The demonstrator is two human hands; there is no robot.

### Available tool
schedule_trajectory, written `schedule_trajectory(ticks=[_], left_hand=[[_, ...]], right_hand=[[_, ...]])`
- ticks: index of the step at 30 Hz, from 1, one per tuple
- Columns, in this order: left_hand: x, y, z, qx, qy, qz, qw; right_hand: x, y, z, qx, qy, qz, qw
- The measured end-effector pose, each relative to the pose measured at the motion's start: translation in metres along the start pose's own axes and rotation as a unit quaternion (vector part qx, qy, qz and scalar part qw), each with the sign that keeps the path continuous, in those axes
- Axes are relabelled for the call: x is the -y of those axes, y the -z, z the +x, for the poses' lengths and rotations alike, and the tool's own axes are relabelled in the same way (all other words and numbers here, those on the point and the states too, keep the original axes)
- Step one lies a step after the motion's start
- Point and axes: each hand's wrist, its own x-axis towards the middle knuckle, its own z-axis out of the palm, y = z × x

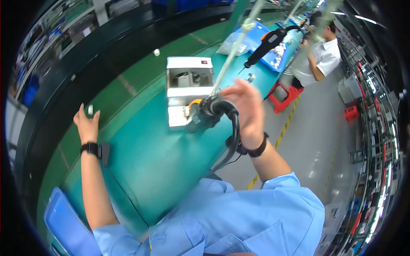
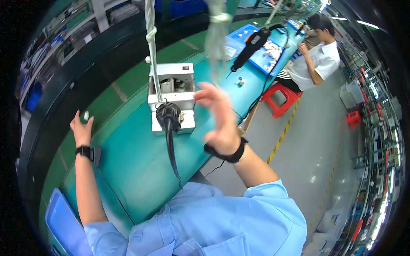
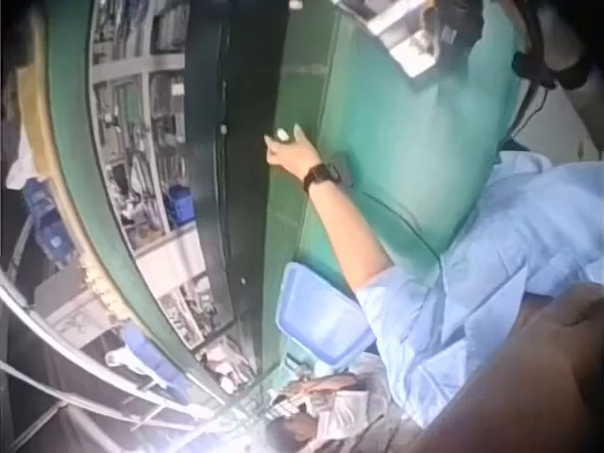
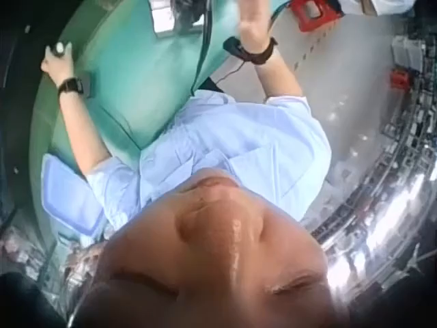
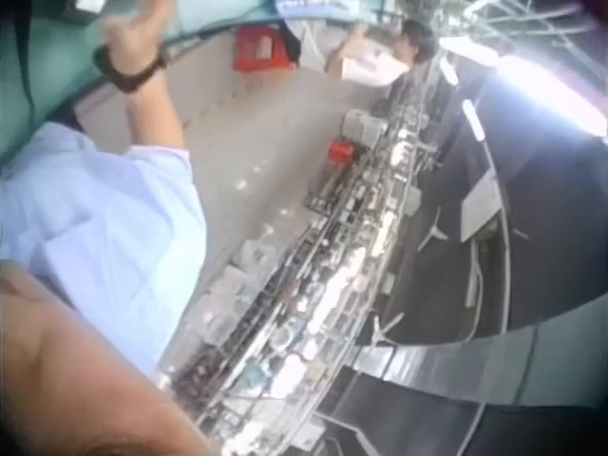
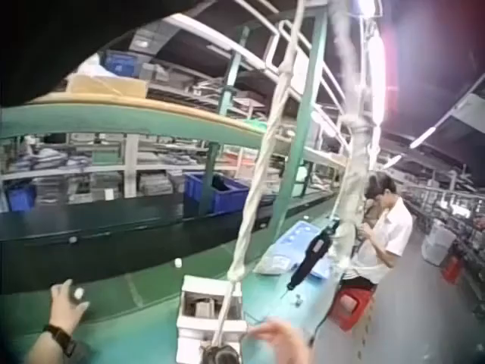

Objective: The person picks up a small white component, positions it against a stationary machine, and uses a handheld power tool to work on it. After completing the task, they place the component on the table and repeat the process.

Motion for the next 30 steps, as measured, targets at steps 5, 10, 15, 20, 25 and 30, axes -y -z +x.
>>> schedule_trajectory(ticks=[5, 10, 15, 20, 25, 30], left_hand=[[-0.051, 0.041, -0.076, -0.005, -0.068, -0.123, 0.990], [-0.066, 0.061, -0.095, 0.073, -0.057, -0.160, 0.983], [-0.088, 0.069, -0.118, 0.108, -0.026, -0.189, 0.976], [-0.124, 0.082, -0.134, 0.130, -0.063, -0.197, 0.970], [-0.149, 0.093, -0.150, 0.133, -0.113, -0.228, 0.958], [-0.171, 0.099, -0.169, 0.182, -0.156, -0.281, 0.929]], right_hand=[[-0.020, 0.169, 0.018, -0.449, -0.009, -0.101, 0.888], [-0.136, 0.295, -0.003, -0.112, -0.280, -0.461, 0.834], [-0.184, 0.266, 0.002, 0.017, -0.267, -0.506, 0.820], [-0.185, 0.278, -0.006, 0.026, -0.344, -0.446, 0.826], [-0.072, 0.237, 0.001, -0.366, -0.123, -0.276, 0.880], [0.047, 0.103, -0.007, -0.224, -0.070, -0.250, 0.939]])
